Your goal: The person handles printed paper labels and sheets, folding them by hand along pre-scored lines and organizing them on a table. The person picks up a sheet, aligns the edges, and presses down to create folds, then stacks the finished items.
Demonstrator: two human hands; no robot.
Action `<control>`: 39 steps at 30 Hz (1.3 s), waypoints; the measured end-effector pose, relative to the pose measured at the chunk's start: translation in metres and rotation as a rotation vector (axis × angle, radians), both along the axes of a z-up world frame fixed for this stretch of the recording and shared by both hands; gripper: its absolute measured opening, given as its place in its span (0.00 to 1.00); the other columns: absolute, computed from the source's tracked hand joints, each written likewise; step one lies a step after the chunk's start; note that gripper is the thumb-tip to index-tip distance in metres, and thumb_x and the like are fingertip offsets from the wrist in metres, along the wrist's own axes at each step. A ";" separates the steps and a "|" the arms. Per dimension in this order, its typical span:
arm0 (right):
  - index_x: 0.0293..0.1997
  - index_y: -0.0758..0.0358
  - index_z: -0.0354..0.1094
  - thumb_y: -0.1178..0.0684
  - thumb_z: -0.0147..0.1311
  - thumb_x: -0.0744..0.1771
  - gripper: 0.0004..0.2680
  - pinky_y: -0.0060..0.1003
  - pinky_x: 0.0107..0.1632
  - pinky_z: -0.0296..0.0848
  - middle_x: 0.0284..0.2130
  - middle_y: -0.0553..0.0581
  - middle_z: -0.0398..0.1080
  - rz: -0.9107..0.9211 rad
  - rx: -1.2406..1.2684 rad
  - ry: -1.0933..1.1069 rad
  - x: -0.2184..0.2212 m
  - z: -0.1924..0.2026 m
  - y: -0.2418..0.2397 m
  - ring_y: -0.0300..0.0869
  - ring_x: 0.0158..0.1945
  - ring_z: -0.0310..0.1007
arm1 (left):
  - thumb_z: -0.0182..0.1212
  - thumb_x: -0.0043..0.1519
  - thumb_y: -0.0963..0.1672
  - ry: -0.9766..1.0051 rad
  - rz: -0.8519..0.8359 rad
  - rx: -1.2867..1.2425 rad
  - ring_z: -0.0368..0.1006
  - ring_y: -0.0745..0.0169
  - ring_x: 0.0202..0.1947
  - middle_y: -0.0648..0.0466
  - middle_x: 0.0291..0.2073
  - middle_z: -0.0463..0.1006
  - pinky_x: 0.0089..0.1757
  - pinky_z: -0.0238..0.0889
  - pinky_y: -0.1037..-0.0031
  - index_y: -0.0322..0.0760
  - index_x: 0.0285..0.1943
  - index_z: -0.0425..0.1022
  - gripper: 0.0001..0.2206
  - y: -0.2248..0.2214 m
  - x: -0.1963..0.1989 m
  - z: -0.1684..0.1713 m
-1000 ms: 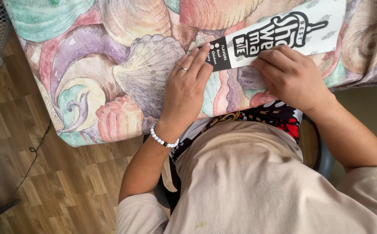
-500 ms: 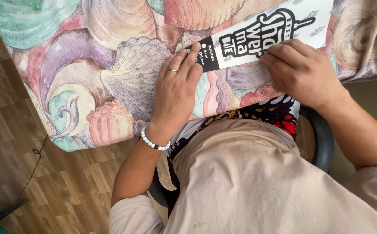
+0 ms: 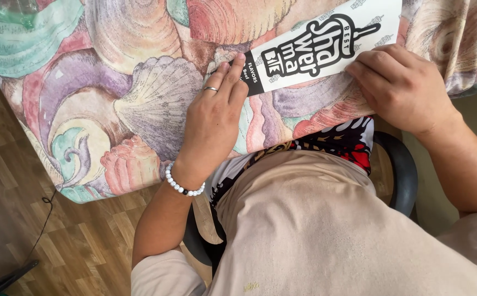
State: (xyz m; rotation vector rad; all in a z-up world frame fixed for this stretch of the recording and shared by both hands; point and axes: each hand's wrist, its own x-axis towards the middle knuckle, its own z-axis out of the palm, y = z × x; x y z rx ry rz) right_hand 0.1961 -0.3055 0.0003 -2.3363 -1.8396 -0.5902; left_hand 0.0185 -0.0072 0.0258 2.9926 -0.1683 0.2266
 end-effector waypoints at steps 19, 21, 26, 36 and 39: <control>0.40 0.54 0.71 0.56 0.53 0.72 0.04 0.34 0.33 0.68 0.31 0.48 0.62 0.091 -0.016 -0.044 -0.022 0.022 0.148 0.41 0.34 0.64 | 0.55 0.66 0.43 -0.042 0.025 0.146 0.69 0.43 0.60 0.42 0.67 0.68 0.58 0.65 0.63 0.41 0.48 0.72 0.05 -0.005 0.006 -0.004; 0.40 0.56 0.70 0.56 0.53 0.72 0.04 0.34 0.33 0.68 0.31 0.49 0.62 0.097 -0.026 -0.067 -0.022 0.023 0.152 0.41 0.34 0.63 | 0.56 0.66 0.45 -0.050 0.038 0.152 0.69 0.44 0.61 0.42 0.67 0.68 0.59 0.64 0.63 0.43 0.50 0.73 0.07 -0.006 0.006 -0.005; 0.32 0.55 0.67 0.58 0.57 0.74 0.11 0.32 0.29 0.66 0.26 0.46 0.61 0.075 -0.064 -0.071 -0.001 0.016 0.137 0.37 0.31 0.60 | 0.56 0.66 0.45 -0.053 0.041 0.096 0.68 0.43 0.62 0.43 0.68 0.67 0.60 0.62 0.62 0.42 0.51 0.72 0.08 -0.005 0.004 -0.008; 0.40 0.52 0.66 0.58 0.62 0.76 0.10 0.38 0.34 0.52 0.28 0.46 0.61 -0.347 -0.250 0.052 0.091 -0.004 0.015 0.40 0.31 0.57 | 0.55 0.66 0.41 -0.028 -0.021 0.121 0.68 0.35 0.62 0.37 0.68 0.63 0.59 0.67 0.57 0.45 0.57 0.67 0.11 -0.003 0.002 -0.005; 0.35 0.54 0.56 0.55 0.62 0.75 0.15 0.41 0.34 0.50 0.27 0.51 0.53 -0.464 -0.259 0.004 0.092 -0.018 -0.007 0.45 0.30 0.53 | 0.54 0.67 0.41 0.070 -0.042 0.196 0.65 0.28 0.64 0.29 0.69 0.57 0.61 0.63 0.51 0.53 0.72 0.59 0.23 -0.012 0.002 -0.004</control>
